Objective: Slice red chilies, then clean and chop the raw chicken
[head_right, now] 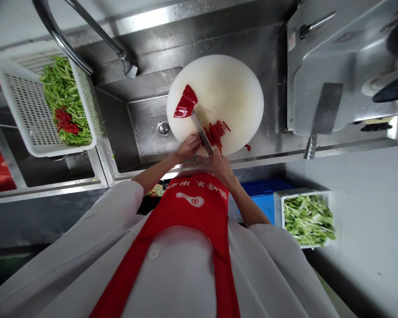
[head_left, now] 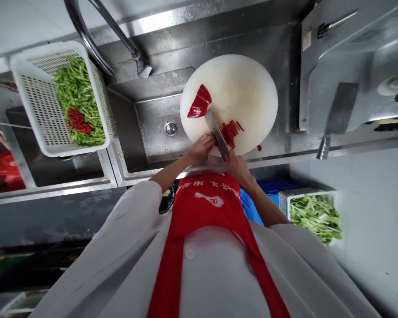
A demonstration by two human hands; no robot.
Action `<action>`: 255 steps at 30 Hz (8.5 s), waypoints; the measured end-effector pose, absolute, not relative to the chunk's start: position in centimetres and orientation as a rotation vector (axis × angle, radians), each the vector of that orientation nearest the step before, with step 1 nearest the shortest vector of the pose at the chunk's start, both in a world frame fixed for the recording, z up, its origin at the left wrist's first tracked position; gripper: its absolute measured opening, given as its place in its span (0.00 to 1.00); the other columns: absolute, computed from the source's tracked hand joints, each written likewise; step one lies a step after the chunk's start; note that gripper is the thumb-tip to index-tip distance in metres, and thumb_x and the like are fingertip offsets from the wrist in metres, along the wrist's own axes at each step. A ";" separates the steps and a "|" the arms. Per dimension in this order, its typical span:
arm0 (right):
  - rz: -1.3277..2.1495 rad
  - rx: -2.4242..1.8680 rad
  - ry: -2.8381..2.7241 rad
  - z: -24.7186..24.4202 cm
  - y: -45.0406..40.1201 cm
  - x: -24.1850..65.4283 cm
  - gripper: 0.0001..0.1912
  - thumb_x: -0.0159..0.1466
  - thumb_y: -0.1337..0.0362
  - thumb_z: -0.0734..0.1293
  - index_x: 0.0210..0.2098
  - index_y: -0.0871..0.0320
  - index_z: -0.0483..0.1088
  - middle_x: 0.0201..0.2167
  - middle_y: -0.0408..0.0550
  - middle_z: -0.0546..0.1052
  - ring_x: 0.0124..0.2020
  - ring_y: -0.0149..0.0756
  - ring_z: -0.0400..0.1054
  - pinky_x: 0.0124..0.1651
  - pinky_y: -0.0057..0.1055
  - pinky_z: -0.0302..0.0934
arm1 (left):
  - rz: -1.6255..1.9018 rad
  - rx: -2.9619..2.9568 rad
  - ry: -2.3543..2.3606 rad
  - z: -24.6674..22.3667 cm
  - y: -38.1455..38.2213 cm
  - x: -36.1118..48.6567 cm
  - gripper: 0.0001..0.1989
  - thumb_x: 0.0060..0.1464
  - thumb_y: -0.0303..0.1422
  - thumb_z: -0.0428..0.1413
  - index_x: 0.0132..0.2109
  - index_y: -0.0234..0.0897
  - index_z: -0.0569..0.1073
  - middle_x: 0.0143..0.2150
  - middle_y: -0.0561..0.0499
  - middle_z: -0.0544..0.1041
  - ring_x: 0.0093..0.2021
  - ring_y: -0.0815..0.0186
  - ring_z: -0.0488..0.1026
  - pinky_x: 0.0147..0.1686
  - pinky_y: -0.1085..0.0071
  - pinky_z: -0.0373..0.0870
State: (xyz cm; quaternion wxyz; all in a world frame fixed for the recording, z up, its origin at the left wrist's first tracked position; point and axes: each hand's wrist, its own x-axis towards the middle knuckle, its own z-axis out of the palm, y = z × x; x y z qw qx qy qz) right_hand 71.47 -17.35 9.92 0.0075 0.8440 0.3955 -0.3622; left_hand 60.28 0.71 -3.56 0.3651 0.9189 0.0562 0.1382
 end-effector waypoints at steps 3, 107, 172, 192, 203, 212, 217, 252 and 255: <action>-1.112 2.634 1.258 10.2 -17.5 72.2 0.19 0.75 0.60 0.51 0.55 0.64 0.64 0.37 0.62 0.80 0.36 0.48 0.74 0.36 0.34 0.56 | 0.384 2.352 0.148 -3.8 0.6 60.3 0.19 0.71 0.36 0.42 0.52 0.34 0.76 0.48 0.39 0.77 0.52 0.57 0.73 0.55 0.52 0.74; -0.761 2.533 2.074 16.3 3.0 56.0 0.15 0.72 0.56 0.57 0.35 0.56 0.67 0.23 0.49 0.74 0.23 0.38 0.67 0.30 0.32 0.46 | 0.703 2.228 1.619 4.0 25.2 22.2 0.16 0.68 0.39 0.49 0.39 0.38 0.78 0.41 0.42 0.80 0.46 0.54 0.73 0.53 0.56 0.66; -0.964 2.870 1.118 9.0 -20.5 75.2 0.16 0.75 0.62 0.53 0.52 0.67 0.65 0.39 0.63 0.79 0.42 0.45 0.75 0.42 0.33 0.58 | 0.291 2.557 0.377 0.6 2.3 65.4 0.19 0.71 0.38 0.45 0.47 0.36 0.80 0.44 0.40 0.77 0.49 0.55 0.71 0.54 0.52 0.72; -0.979 2.474 1.305 12.2 -20.2 77.2 0.15 0.76 0.64 0.50 0.53 0.65 0.62 0.39 0.63 0.79 0.43 0.50 0.78 0.44 0.37 0.63 | 0.330 2.462 0.335 -1.0 2.8 67.5 0.26 0.72 0.42 0.37 0.43 0.40 0.78 0.42 0.41 0.76 0.45 0.55 0.71 0.51 0.54 0.70; -1.028 2.435 1.303 12.2 -19.7 77.7 0.15 0.76 0.63 0.50 0.52 0.65 0.61 0.38 0.62 0.79 0.42 0.51 0.77 0.42 0.37 0.62 | 0.332 2.568 0.332 -1.4 2.7 67.4 0.24 0.73 0.39 0.37 0.42 0.36 0.77 0.41 0.41 0.76 0.44 0.56 0.70 0.49 0.56 0.69; -1.027 2.405 1.327 12.5 -19.2 77.8 0.15 0.76 0.62 0.50 0.52 0.64 0.61 0.38 0.62 0.78 0.41 0.50 0.77 0.41 0.36 0.61 | 0.399 2.582 0.336 -1.6 2.5 67.3 0.21 0.73 0.37 0.40 0.43 0.34 0.76 0.40 0.42 0.75 0.43 0.58 0.69 0.48 0.58 0.70; -1.058 2.444 1.316 11.1 -18.7 77.7 0.16 0.76 0.64 0.49 0.54 0.66 0.60 0.39 0.64 0.78 0.41 0.49 0.76 0.42 0.36 0.61 | 0.406 2.574 0.318 -1.8 2.6 67.3 0.21 0.73 0.37 0.39 0.43 0.34 0.75 0.42 0.42 0.75 0.43 0.58 0.70 0.48 0.58 0.70; -1.026 2.457 1.321 11.9 -15.0 77.7 0.18 0.76 0.61 0.49 0.54 0.64 0.63 0.42 0.65 0.79 0.44 0.51 0.76 0.44 0.37 0.61 | 0.327 2.585 0.299 -1.6 1.8 66.5 0.22 0.73 0.34 0.39 0.41 0.36 0.76 0.41 0.43 0.75 0.43 0.60 0.70 0.49 0.62 0.70; -1.023 2.491 1.330 11.1 -13.7 77.7 0.19 0.76 0.62 0.49 0.55 0.66 0.63 0.44 0.67 0.79 0.45 0.51 0.75 0.44 0.36 0.60 | 0.323 2.562 0.330 -1.7 1.7 66.4 0.20 0.73 0.34 0.40 0.43 0.35 0.76 0.43 0.42 0.75 0.44 0.59 0.70 0.50 0.61 0.70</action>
